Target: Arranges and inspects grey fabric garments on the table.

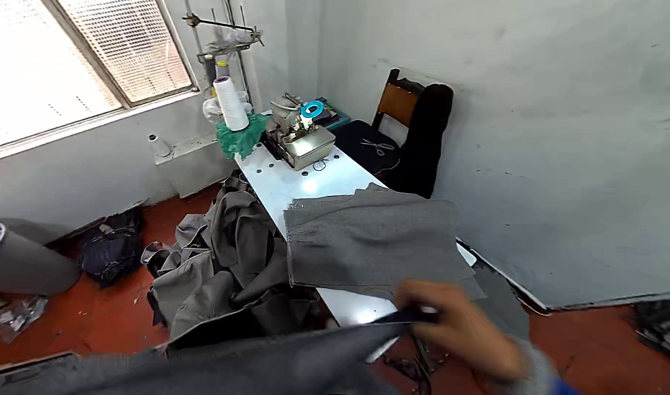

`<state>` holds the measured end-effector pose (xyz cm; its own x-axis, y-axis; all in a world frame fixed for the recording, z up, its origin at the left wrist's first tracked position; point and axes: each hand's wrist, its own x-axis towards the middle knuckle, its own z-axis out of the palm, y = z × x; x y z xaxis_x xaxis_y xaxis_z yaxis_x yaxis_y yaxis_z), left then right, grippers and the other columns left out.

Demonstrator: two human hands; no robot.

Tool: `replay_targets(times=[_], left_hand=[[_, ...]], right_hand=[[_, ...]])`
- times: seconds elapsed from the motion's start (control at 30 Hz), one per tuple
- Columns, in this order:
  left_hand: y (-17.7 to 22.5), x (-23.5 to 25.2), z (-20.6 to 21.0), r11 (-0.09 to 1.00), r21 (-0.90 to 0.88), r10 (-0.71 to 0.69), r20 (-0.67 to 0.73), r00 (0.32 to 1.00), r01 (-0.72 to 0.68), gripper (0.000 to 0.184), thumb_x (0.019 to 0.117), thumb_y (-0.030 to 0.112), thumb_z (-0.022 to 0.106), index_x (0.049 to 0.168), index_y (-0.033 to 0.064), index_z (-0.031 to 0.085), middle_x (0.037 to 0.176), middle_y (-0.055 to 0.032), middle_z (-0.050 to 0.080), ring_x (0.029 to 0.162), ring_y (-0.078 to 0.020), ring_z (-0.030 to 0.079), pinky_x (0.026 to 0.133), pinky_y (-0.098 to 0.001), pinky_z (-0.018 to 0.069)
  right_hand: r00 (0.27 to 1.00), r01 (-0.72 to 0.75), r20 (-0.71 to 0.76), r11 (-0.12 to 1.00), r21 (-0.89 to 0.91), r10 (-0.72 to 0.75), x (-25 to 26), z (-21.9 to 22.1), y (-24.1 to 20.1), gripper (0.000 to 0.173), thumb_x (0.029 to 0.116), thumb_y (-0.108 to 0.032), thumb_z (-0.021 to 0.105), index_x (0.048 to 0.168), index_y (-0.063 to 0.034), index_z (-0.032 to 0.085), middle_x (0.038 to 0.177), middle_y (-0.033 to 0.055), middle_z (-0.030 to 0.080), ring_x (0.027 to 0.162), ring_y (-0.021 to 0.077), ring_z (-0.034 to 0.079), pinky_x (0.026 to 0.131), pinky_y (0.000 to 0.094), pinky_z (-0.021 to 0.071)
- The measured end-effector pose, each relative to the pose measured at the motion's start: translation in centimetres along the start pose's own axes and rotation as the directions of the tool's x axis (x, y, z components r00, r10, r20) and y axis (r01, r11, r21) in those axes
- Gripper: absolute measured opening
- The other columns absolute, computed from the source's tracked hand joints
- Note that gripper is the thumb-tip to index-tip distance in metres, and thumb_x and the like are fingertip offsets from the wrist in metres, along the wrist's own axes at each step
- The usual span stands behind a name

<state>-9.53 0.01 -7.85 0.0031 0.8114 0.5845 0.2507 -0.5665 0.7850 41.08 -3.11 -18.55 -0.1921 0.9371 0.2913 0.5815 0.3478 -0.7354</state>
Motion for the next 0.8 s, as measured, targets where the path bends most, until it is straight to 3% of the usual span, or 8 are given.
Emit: replay_targets(times=[0.13,0.23,0.33,0.4,0.5,0.63,0.73,0.8], left_hand=[[-4.8,2.4,10.2,0.991,-0.021,-0.127,0.158,0.979,0.132,0.018,0.0998,0.029,0.064,0.106,0.0417,0.073,0.103,0.0267,0.073,0.096,0.0115,0.066,0.087,-0.0143,0.0558],[-13.5,5.7,21.3,0.955,0.008,-0.293,0.130,0.947,0.295,0.013,0.0973,0.014,0.062,0.091,0.0085,0.072,0.079,0.0051,0.071,0.074,-0.0022,0.068,0.070,-0.0276,0.0600],[-22.7,8.4,32.0,0.851,0.168,-0.524,0.188,0.831,0.498,0.024,0.1036,0.017,0.061,0.101,-0.0045,0.072,0.087,-0.0167,0.072,0.083,-0.0254,0.070,0.083,-0.0501,0.0570],[-29.0,8.3,36.8,0.749,0.375,-0.647,0.237,0.724,0.547,0.030,0.1064,0.022,0.057,0.119,-0.0018,0.070,0.109,-0.0248,0.072,0.106,-0.0392,0.069,0.098,-0.0610,0.0507],[-34.6,5.5,35.9,0.643,0.486,-0.732,0.165,0.661,0.592,0.040,0.1084,0.018,0.050,0.146,0.0045,0.053,0.137,-0.0217,0.062,0.126,-0.0381,0.061,0.110,-0.0569,0.0456],[-37.3,-5.0,28.8,0.422,0.582,-0.874,0.057,0.483,0.695,0.040,0.1036,0.005,0.049,0.143,0.0000,0.054,0.138,-0.0227,0.061,0.129,-0.0373,0.059,0.112,-0.0529,0.0452],[-38.7,-12.6,29.9,0.477,0.644,-0.879,0.350,0.324,0.597,0.073,0.0816,-0.001,0.072,0.151,0.0101,0.051,0.158,-0.0232,0.041,0.143,-0.0451,0.042,0.116,-0.0606,0.0378],[-38.7,-13.6,32.1,0.556,0.682,-0.826,0.517,0.223,0.476,0.072,0.0822,0.012,0.079,0.149,0.0089,0.053,0.165,-0.0182,0.031,0.153,-0.0436,0.025,0.120,-0.0655,0.0258]], right_hand=[[0.984,-0.041,-0.177,0.911,-0.410,-0.035,1.3,-13.0,-0.9,0.014,0.0829,-0.024,0.069,0.089,-0.0109,0.069,0.075,-0.0032,0.064,0.061,0.0022,0.055,0.053,0.0241,0.0486],[0.950,-0.247,-0.304,0.763,-0.597,0.070,7.9,-15.2,2.7,0.014,0.0759,0.011,0.073,0.089,0.0068,0.070,0.074,0.0207,0.064,0.061,0.0372,0.060,0.056,0.0584,0.0462],[0.885,-0.461,-0.365,0.659,-0.595,0.290,14.9,-13.6,14.6,0.022,0.0850,0.003,0.076,0.104,0.0111,0.069,0.101,0.0353,0.066,0.089,0.0569,0.065,0.073,0.0761,0.0474],[0.749,-0.659,-0.387,0.550,-0.513,0.537,17.2,-11.1,21.3,0.053,0.0871,-0.009,0.081,0.132,0.0086,0.058,0.131,0.0408,0.054,0.104,0.0622,0.061,0.083,0.0787,0.0470],[0.730,-0.673,-0.311,0.563,-0.480,0.608,18.1,-7.2,23.1,0.060,0.0977,-0.020,0.071,0.145,0.0060,0.046,0.138,0.0408,0.048,0.104,0.0616,0.061,0.084,0.0757,0.0488],[0.863,-0.419,0.098,0.811,-0.408,0.495,15.4,-2.7,18.8,0.026,0.1062,-0.010,0.049,0.123,0.0032,0.063,0.102,0.0244,0.066,0.081,0.0397,0.066,0.073,0.0592,0.0554],[0.794,-0.359,0.426,0.901,-0.246,0.433,13.9,2.2,15.7,0.026,0.1036,-0.015,0.054,0.121,-0.0005,0.066,0.094,0.0171,0.069,0.073,0.0289,0.067,0.068,0.0499,0.0574],[0.757,-0.289,0.531,0.924,-0.250,0.380,13.9,6.2,13.3,0.023,0.0993,-0.015,0.062,0.116,-0.0013,0.067,0.094,0.0171,0.070,0.079,0.0314,0.070,0.074,0.0522,0.0582]])
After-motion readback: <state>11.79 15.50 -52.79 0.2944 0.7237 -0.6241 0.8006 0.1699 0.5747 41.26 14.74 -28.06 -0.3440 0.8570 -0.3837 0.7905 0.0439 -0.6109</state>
